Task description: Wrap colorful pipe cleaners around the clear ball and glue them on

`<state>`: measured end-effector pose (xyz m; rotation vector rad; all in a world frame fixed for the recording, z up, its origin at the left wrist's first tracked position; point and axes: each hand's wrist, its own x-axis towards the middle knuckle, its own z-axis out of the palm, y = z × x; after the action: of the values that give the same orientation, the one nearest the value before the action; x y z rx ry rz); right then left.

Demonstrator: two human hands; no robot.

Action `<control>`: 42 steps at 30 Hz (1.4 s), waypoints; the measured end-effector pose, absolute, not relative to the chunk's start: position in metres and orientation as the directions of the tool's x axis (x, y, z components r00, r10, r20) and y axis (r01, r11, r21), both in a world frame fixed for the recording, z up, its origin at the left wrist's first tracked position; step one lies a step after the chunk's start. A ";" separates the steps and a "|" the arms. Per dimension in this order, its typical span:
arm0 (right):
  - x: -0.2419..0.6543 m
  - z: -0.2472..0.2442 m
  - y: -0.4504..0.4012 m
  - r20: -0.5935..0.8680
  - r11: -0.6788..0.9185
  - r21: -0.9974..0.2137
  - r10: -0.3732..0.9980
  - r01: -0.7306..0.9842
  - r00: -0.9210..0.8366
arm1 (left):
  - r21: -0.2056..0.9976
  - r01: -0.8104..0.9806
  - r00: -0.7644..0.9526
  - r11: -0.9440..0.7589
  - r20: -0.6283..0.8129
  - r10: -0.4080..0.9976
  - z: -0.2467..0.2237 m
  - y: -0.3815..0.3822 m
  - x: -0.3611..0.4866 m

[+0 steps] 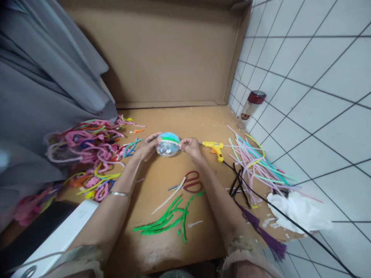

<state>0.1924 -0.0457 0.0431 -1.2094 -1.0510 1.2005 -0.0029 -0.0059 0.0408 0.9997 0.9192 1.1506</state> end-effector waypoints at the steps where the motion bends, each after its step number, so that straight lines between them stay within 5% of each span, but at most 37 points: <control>1: 0.193 0.044 -0.046 -0.038 -0.029 -0.995 0.994 -0.091 0.099 | 0.954 -0.278 0.172 0.109 -0.062 0.983 0.041 -0.006 -0.002; 8: 0.204 0.058 -0.046 -0.002 -0.025 -0.983 0.992 0.181 0.127 | 0.950 -0.301 0.158 0.081 -0.034 0.987 0.048 -0.010 0.004; 12: 0.206 0.076 -0.050 0.280 0.143 -0.871 0.931 0.470 0.236 | 0.968 -0.247 0.160 0.040 0.000 0.987 0.051 -0.012 0.008; 16: 0.197 0.093 -0.062 0.480 0.330 -0.711 0.873 0.621 0.085 | 0.979 -0.204 0.168 -0.006 0.041 0.985 0.052 -0.014 0.013; 23: 0.187 0.107 -0.078 0.529 0.387 -0.492 0.844 0.780 -0.085 | 0.984 -0.174 0.190 -0.043 0.076 0.979 0.051 -0.013 0.018; 28: 0.172 0.098 -0.082 0.427 0.350 -0.354 0.886 0.867 -0.183 | 0.982 -0.180 0.205 -0.065 0.102 0.973 0.051 -0.013 0.018; 36: 0.172 0.082 -0.074 0.439 0.358 -0.408 0.884 0.840 -0.164 | 0.976 -0.214 0.249 -0.032 0.086 0.965 0.050 -0.015 0.019; 42: 0.180 0.081 -0.071 0.495 0.342 -0.300 0.854 0.890 -0.161 | 0.943 -0.323 0.394 0.079 0.058 0.917 0.050 -0.014 0.016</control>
<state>0.1804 -0.0715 0.0814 -1.5181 -2.0183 -0.0804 0.0161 -0.0143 0.0499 1.1202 0.6736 1.0412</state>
